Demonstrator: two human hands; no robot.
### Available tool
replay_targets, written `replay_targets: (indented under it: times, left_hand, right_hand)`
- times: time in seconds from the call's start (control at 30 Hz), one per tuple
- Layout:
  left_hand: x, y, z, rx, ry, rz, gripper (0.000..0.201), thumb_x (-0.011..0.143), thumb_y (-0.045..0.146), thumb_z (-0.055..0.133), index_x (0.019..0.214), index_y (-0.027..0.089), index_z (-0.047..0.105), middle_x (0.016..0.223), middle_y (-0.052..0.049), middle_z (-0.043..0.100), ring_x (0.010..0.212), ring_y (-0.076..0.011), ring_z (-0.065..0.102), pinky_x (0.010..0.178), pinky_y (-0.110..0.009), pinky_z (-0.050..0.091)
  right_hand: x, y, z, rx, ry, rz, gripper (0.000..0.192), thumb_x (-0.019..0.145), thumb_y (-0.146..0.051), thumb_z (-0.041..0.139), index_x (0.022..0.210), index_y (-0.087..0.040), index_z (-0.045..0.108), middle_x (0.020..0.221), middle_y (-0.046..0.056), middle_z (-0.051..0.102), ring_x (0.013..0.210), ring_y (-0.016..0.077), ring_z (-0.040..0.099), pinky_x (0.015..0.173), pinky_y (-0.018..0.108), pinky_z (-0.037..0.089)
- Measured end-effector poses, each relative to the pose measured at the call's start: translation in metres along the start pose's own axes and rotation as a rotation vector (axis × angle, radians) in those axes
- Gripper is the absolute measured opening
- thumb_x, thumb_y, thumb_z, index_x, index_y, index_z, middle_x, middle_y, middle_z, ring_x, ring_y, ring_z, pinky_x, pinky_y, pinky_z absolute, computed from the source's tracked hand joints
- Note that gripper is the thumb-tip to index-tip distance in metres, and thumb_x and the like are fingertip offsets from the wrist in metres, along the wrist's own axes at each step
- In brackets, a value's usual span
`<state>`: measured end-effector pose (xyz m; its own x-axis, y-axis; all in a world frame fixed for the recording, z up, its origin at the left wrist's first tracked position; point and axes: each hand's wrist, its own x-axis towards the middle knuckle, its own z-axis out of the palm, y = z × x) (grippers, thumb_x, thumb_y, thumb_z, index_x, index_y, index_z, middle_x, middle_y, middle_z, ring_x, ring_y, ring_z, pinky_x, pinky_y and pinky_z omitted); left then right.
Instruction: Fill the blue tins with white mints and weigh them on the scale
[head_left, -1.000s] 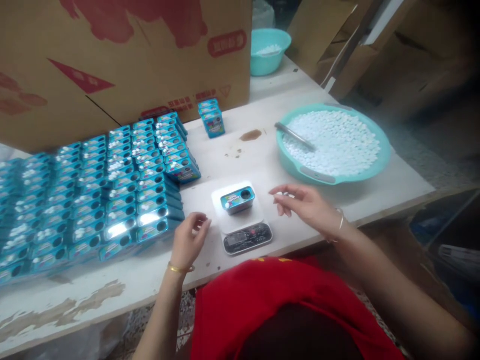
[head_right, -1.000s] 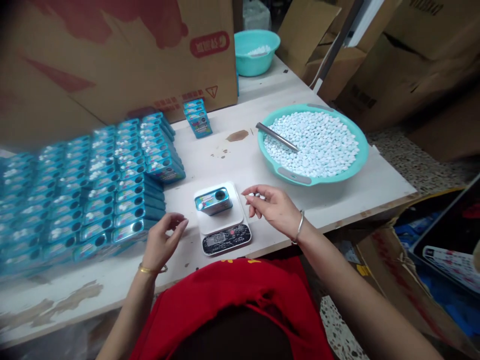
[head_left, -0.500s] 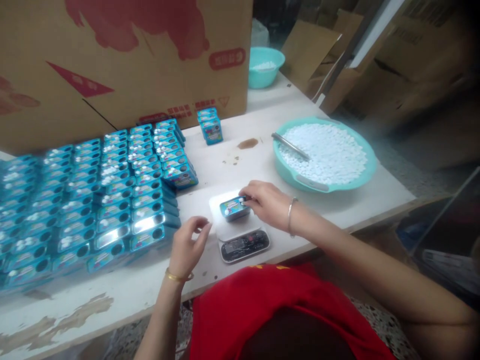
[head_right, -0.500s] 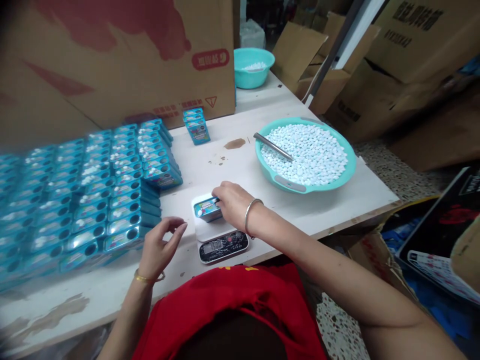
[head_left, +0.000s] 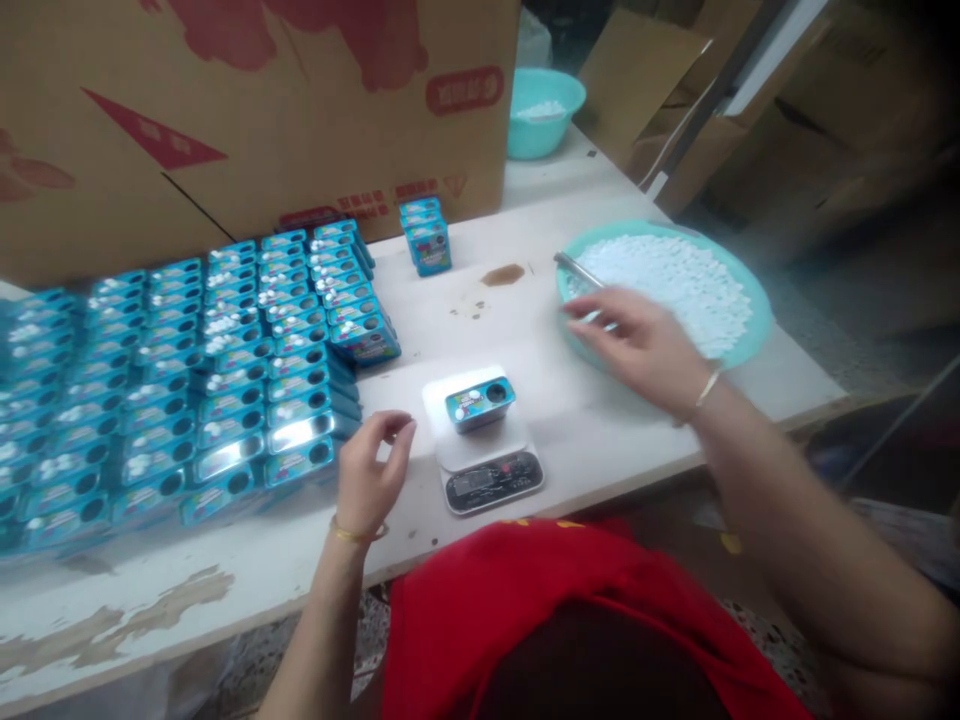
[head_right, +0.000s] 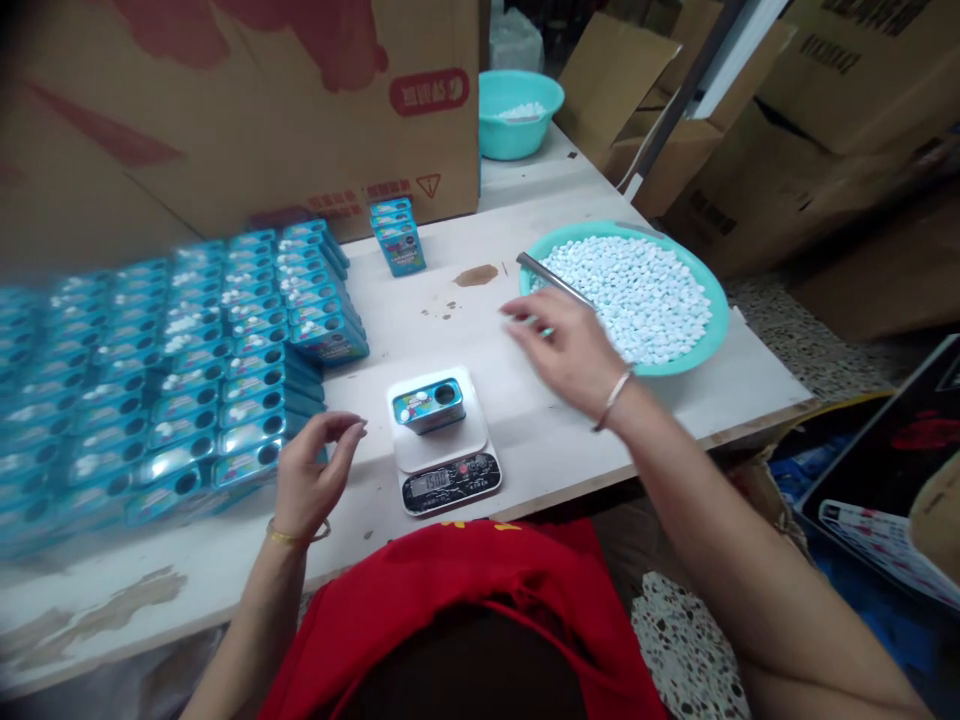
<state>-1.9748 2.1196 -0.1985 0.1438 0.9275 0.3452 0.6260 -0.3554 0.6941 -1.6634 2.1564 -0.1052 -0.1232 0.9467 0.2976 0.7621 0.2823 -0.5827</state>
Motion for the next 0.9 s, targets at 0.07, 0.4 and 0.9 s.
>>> replay_targets:
  times: [0.07,0.4,0.9]
  left_hand:
    - [0.001,0.002,-0.002,0.006,0.051,0.014,0.011,0.086,0.024,0.056,0.095,0.017,0.059,0.086,-0.003,0.064,0.075,-0.0132,0.059,0.072,-0.026,0.048]
    - [0.021,0.027,0.006,0.238,-0.013,0.385,0.035,0.087,0.025,0.056,0.121,0.023,0.056,0.127,-0.011,0.056,0.121,-0.0258,0.048,0.101,-0.045,0.037]
    - [0.030,0.050,0.034,0.297,-0.025,0.422,0.034,0.084,0.031,0.061,0.117,0.025,0.055,0.134,-0.011,0.051,0.130,-0.0272,0.042,0.110,-0.055,0.022]
  right_hand:
    - [0.000,0.046,-0.020,-0.230,0.067,0.150,0.029,0.085,-0.034,0.055,0.108,-0.018,0.065,0.104,0.012,0.061,0.086,0.0225,0.060,0.078,0.037,0.048]
    - [0.003,0.155,-0.023,-0.684,-0.416,0.568,0.038,0.080,-0.036,0.060,0.108,-0.011,0.067,0.111,0.016,0.065,0.103,0.0295,0.058,0.086,0.037,0.044]
    - [-0.003,0.126,-0.029,-0.727,-0.102,0.450,0.026,0.086,-0.018,0.044,0.097,-0.010,0.067,0.106,0.020,0.061,0.098,0.0293,0.056,0.081,0.037,0.042]
